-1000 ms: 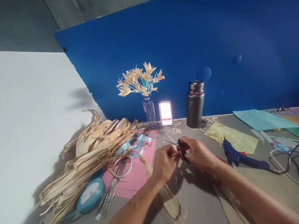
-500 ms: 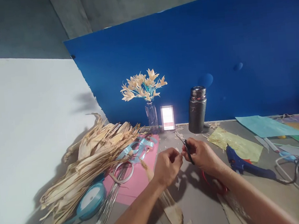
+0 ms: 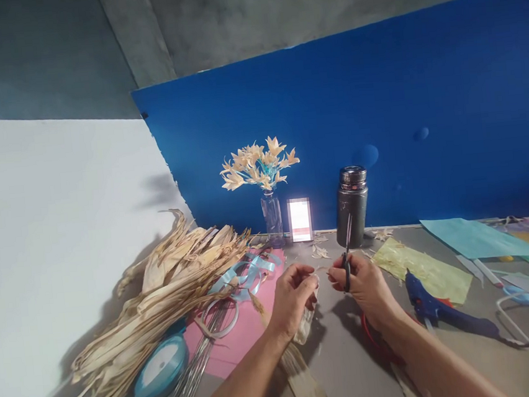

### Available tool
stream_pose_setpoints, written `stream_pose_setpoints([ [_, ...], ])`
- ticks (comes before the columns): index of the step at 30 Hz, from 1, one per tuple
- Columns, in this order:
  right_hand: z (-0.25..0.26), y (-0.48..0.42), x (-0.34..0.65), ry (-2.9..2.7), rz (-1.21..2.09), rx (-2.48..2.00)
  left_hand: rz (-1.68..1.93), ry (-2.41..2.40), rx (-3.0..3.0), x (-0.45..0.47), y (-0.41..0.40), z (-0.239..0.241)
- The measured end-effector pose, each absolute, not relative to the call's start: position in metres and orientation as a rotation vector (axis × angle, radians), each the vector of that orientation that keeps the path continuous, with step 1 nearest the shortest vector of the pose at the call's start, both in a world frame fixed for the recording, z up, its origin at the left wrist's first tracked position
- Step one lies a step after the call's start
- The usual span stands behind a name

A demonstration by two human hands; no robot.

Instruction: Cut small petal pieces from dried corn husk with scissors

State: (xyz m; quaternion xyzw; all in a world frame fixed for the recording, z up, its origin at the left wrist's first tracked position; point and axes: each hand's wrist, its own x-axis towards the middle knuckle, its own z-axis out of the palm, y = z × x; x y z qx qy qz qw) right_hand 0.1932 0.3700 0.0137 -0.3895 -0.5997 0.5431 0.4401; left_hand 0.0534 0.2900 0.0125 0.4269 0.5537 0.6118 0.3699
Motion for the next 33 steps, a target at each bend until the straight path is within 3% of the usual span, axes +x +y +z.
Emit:
stream_pose_setpoints([
  [15, 0.006, 0.353, 0.182, -1.554, 1.609, -0.838, 1.674, 1.383, 0.994, 0.061, 0.289, 0.012],
  [21, 0.009, 0.365, 0.188, -1.765, 1.221, -0.917, 1.589, 1.484, 1.049, 0.057, 0.290, 0.014],
  [28, 0.019, 0.357, 0.191, -1.889, 1.009, -0.830, 1.432, 1.558, 1.119, 0.065, 0.288, 0.014],
  [33, 0.014, 0.365, 0.193, -1.655, 1.255, -0.898, 1.540, 1.537, 1.179, 0.066, 0.284, 0.017],
])
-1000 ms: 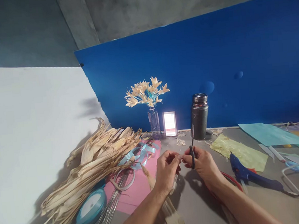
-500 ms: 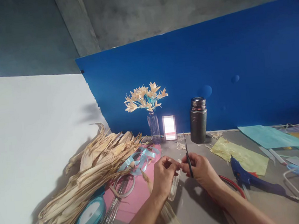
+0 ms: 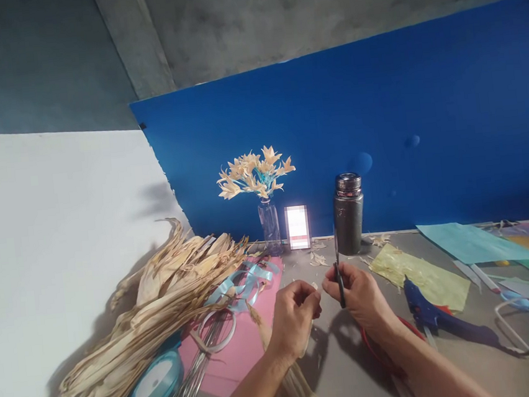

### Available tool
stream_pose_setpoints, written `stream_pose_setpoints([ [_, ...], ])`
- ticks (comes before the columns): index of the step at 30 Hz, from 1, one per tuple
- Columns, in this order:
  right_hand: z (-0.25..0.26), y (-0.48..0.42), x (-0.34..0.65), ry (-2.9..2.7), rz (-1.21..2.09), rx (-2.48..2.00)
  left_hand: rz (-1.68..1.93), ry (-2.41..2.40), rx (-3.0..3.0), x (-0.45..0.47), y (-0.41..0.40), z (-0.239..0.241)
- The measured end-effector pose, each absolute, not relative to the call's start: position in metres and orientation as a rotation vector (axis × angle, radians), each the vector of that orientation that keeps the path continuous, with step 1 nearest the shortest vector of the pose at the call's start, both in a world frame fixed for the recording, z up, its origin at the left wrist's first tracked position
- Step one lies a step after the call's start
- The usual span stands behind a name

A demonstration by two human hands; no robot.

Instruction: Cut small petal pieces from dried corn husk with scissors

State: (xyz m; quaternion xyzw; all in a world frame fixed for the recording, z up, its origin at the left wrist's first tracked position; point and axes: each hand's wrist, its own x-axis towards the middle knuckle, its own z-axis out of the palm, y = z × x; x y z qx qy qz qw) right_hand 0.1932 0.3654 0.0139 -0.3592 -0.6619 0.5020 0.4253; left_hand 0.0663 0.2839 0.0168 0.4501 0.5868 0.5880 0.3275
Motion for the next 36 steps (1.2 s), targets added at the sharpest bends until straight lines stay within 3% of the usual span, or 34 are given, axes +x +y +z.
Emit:
stream_pose_setpoints([
  [10, 0.020, 0.360, 0.196, -1.211, 1.735, -0.759, 1.691, 1.406, 1.130, 0.063, 0.281, 0.021],
  [20, 0.013, 0.362, 0.199, -1.143, 2.268, -0.723, 1.570, 1.402, 1.696, 0.059, 0.274, 0.024],
  [23, 0.014, 0.362, 0.200, -1.213, 2.274, -0.696, 1.555, 1.421, 1.586, 0.058, 0.274, 0.028],
  [30, 0.015, 0.360, 0.197, -1.393, 1.875, -0.680, 1.578, 1.335, 1.144, 0.057, 0.280, 0.029],
  [36, 0.015, 0.361, 0.197, -1.420, 1.886, -0.538, 1.536, 1.277, 1.086, 0.061, 0.279, 0.031],
])
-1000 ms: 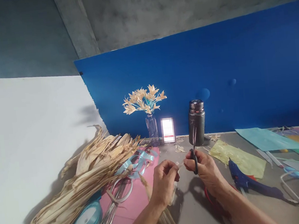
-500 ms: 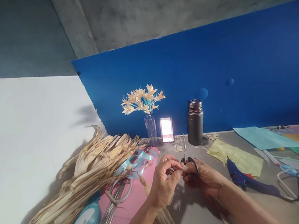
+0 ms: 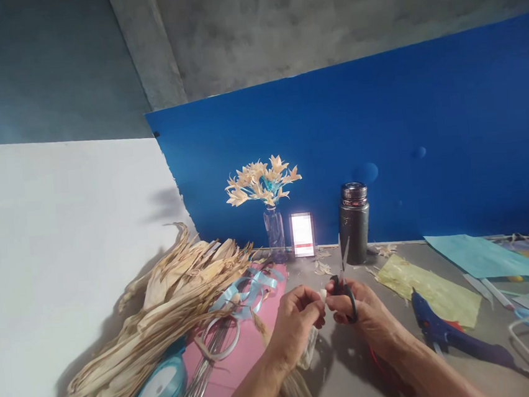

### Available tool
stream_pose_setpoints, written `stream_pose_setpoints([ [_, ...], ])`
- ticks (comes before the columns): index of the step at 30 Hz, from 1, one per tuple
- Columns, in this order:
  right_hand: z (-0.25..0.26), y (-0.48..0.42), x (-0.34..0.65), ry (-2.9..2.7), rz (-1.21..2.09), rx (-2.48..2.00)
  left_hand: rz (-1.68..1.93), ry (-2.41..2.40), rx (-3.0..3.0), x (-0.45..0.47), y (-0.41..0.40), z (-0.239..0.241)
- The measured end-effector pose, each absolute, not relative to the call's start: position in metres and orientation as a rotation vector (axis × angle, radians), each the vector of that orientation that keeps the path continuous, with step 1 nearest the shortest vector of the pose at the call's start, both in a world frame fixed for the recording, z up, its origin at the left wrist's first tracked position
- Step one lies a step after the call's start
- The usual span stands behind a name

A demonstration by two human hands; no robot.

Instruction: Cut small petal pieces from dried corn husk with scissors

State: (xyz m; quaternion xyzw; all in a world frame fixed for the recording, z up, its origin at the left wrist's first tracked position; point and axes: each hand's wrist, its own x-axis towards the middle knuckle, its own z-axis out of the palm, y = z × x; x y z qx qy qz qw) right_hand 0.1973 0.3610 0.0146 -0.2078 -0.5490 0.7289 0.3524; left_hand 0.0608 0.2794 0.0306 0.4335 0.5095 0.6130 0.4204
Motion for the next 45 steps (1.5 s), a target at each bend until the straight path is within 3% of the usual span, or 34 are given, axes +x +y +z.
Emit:
stream_pose_setpoints([
  [18, 0.030, 0.357, 0.204, -1.651, 1.780, -0.599, 1.396, 1.150, 1.150, 0.056, 0.279, 0.025],
  [25, 0.029, 0.368, 0.213, -1.323, 2.243, -0.484, 1.335, 1.009, 1.184, 0.054, 0.276, 0.028],
  [32, 0.027, 0.365, 0.207, -1.317, 2.005, -0.541, 1.558, 0.960, 0.861, 0.057, 0.284, 0.017],
  [40, 0.018, 0.354, 0.197, -1.808, 1.562, -0.655, 1.758, 1.080, 0.775, 0.057, 0.283, 0.025],
  [45, 0.016, 0.342, 0.192, -2.018, 1.633, -0.600, 1.862, 1.092, 0.773, 0.055, 0.281, 0.030],
])
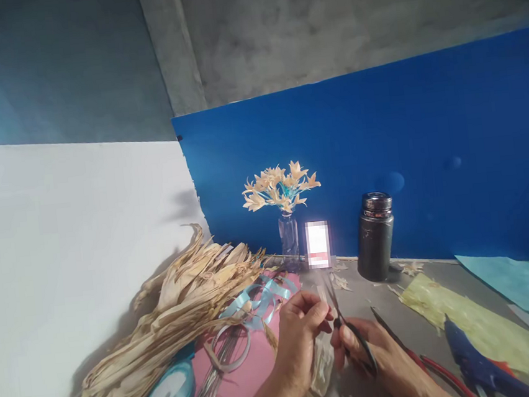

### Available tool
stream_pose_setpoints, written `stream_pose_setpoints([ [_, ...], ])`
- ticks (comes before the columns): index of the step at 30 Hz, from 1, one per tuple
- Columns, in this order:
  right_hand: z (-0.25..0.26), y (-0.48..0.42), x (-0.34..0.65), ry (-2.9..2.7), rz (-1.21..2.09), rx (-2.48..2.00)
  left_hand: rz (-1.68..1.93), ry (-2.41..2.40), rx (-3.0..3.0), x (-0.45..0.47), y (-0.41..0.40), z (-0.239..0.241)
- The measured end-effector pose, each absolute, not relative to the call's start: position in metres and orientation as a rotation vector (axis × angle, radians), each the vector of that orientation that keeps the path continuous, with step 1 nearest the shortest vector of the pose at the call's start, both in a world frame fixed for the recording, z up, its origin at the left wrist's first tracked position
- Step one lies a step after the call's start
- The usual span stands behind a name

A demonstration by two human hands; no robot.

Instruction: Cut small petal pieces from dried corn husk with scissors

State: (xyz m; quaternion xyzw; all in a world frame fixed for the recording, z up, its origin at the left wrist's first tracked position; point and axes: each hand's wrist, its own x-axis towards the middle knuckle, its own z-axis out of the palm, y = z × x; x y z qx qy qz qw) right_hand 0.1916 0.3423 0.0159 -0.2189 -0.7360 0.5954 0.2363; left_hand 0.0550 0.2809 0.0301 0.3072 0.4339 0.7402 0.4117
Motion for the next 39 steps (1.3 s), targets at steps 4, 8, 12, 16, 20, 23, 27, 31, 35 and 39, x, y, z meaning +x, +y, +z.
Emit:
stream_pose_setpoints([
  [4, 0.018, 0.334, 0.188, -2.088, 1.650, -0.567, 1.882, 1.090, 0.784, 0.055, 0.281, 0.031],
  [8, 0.021, 0.333, 0.188, -2.114, 1.582, -0.590, 1.865, 1.066, 0.776, 0.056, 0.278, 0.034],
  [12, 0.015, 0.337, 0.186, -2.135, 1.552, -0.575, 1.864, 1.068, 0.777, 0.058, 0.275, 0.039],
  [16, 0.006, 0.341, 0.185, -2.153, 1.519, -0.557, 1.859, 1.104, 0.783, 0.059, 0.274, 0.043],
  [20, 0.006, 0.341, 0.184, -2.156, 1.518, -0.555, 1.849, 1.101, 0.778, 0.059, 0.274, 0.043],
  [23, 0.009, 0.340, 0.183, -2.135, 1.543, -0.558, 1.852, 1.100, 0.782, 0.058, 0.274, 0.043],
  [27, 0.014, 0.337, 0.184, -2.130, 1.574, -0.555, 1.843, 1.060, 0.784, 0.056, 0.273, 0.043],
  [31, 0.014, 0.335, 0.185, -2.131, 1.584, -0.553, 1.834, 1.019, 0.787, 0.054, 0.274, 0.041],
  [35, 0.015, 0.333, 0.186, -2.147, 1.598, -0.539, 1.829, 1.001, 0.814, 0.052, 0.275, 0.040],
  [39, 0.021, 0.331, 0.187, -2.120, 1.668, -0.529, 1.835, 0.974, 0.818, 0.049, 0.276, 0.038],
])
